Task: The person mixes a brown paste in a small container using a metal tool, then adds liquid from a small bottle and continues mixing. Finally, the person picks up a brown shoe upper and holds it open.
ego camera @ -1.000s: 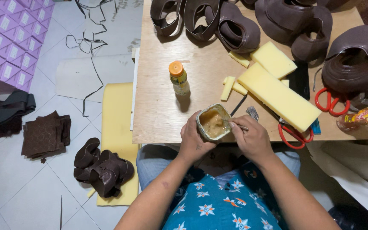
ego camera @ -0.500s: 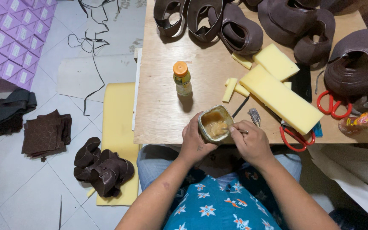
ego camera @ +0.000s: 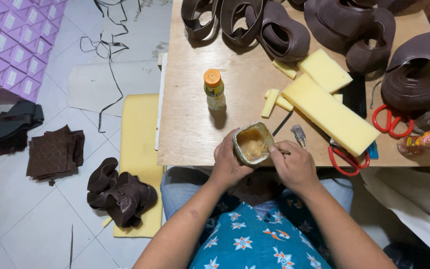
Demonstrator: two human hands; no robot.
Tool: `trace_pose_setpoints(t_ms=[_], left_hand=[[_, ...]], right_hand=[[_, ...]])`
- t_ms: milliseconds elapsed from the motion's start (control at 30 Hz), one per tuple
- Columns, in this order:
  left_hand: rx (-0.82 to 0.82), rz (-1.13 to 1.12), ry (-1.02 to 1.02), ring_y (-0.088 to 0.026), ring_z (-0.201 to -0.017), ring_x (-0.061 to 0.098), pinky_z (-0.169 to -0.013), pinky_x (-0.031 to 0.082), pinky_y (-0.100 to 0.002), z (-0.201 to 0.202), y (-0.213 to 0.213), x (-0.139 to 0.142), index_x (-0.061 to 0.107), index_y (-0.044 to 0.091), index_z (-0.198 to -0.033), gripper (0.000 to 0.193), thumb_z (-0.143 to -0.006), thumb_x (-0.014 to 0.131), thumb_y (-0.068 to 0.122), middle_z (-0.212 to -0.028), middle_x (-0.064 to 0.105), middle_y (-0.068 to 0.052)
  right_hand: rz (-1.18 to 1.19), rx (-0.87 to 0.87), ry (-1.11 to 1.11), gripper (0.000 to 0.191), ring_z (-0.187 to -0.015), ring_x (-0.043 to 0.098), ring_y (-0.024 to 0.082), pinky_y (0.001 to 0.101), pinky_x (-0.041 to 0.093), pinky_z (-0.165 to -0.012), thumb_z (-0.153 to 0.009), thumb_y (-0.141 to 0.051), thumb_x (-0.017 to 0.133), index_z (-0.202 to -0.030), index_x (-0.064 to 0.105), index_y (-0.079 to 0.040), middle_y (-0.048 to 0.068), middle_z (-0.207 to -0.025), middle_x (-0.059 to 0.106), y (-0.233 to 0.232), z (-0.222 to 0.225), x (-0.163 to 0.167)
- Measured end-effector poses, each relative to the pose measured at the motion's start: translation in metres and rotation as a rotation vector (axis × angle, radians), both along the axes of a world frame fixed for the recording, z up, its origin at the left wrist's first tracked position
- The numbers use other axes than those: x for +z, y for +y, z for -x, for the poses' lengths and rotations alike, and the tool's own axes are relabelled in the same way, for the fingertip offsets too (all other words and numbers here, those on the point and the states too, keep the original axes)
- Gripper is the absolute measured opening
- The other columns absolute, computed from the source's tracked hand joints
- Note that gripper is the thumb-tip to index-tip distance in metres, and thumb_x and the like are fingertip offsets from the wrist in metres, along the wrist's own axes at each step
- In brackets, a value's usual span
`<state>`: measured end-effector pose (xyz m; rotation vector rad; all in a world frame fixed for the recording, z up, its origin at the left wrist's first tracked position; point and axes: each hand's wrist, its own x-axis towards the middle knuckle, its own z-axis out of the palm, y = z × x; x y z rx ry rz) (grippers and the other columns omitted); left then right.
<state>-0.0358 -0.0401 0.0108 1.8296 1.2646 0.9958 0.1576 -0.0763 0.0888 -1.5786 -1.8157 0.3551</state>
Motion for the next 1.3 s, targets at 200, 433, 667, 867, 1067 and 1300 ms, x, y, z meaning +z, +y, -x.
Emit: trace_pose_setpoints(t_ms=[200, 433, 667, 867, 1067, 1300], left_hand=[[-0.021, 0.012, 0.008, -0.035, -0.133, 0.052, -0.116, 0.029, -0.050, 0.002, 0.000, -0.001, 0.032, 0.010, -0.152, 0.108, -0.063, 0.089, 0.034, -0.141, 0.057, -0.015], [-0.066, 0.018, -0.001, -0.032, -0.134, 0.056, -0.120, 0.025, -0.050, 0.006, -0.002, -0.001, 0.032, 0.011, -0.152, 0.106, -0.065, 0.088, 0.035, -0.137, 0.061, -0.013], [-0.086, -0.004, -0.006, -0.035, -0.133, 0.053, -0.120, 0.025, -0.051, 0.008, -0.003, 0.000, 0.031, 0.011, -0.153, 0.106, -0.066, 0.088, 0.034, -0.137, 0.060, -0.014], [-0.097, -0.003, -0.007, -0.033, -0.133, 0.056, -0.121, 0.023, -0.052, 0.010, -0.003, -0.001, 0.031, 0.012, -0.153, 0.104, -0.069, 0.088, 0.036, -0.137, 0.061, -0.013], [-0.067, 0.004, 0.001, -0.034, -0.131, 0.054, -0.119, 0.027, -0.051, 0.007, -0.003, -0.002, 0.033, 0.012, -0.152, 0.105, -0.067, 0.088, 0.036, -0.136, 0.061, -0.014], [-0.087, -0.062, -0.020, -0.034, -0.135, 0.053, -0.120, 0.026, -0.051, 0.008, -0.003, -0.005, 0.031, 0.010, -0.154, 0.107, -0.066, 0.088, 0.033, -0.139, 0.059, -0.013]], right_hand=[[0.085, 0.043, 0.386, 0.019, -0.074, 0.069, 0.018, 0.0287, 0.055, -0.069, -0.098, -0.013, 0.062, -0.102, 0.074, 0.001, 0.010, -0.085, 0.072, 0.004, -0.002, 0.004], [0.118, 0.113, 0.274, 0.016, -0.076, 0.070, 0.019, 0.0299, 0.054, -0.071, -0.094, -0.012, 0.067, -0.098, 0.076, 0.001, 0.011, -0.084, 0.073, 0.003, -0.002, 0.005], [0.121, 0.147, 0.311, 0.017, -0.078, 0.071, 0.020, 0.0296, 0.055, -0.072, -0.093, -0.012, 0.066, -0.102, 0.076, -0.001, 0.011, -0.088, 0.073, 0.006, 0.002, 0.006], [0.177, 0.157, 0.358, 0.019, -0.078, 0.072, 0.022, 0.0308, 0.055, -0.073, -0.093, -0.013, 0.065, -0.104, 0.076, -0.002, 0.012, -0.089, 0.074, 0.006, 0.006, 0.011], [0.120, 0.210, 0.174, 0.014, -0.078, 0.071, 0.026, 0.0332, 0.055, -0.072, -0.093, -0.013, 0.066, -0.095, 0.074, -0.002, 0.012, -0.087, 0.072, 0.004, 0.004, 0.012], [0.080, 0.078, 0.106, 0.016, -0.077, 0.070, 0.027, 0.0349, 0.054, -0.070, -0.095, -0.014, 0.064, -0.099, 0.074, -0.002, 0.013, -0.087, 0.070, -0.004, -0.004, 0.012]])
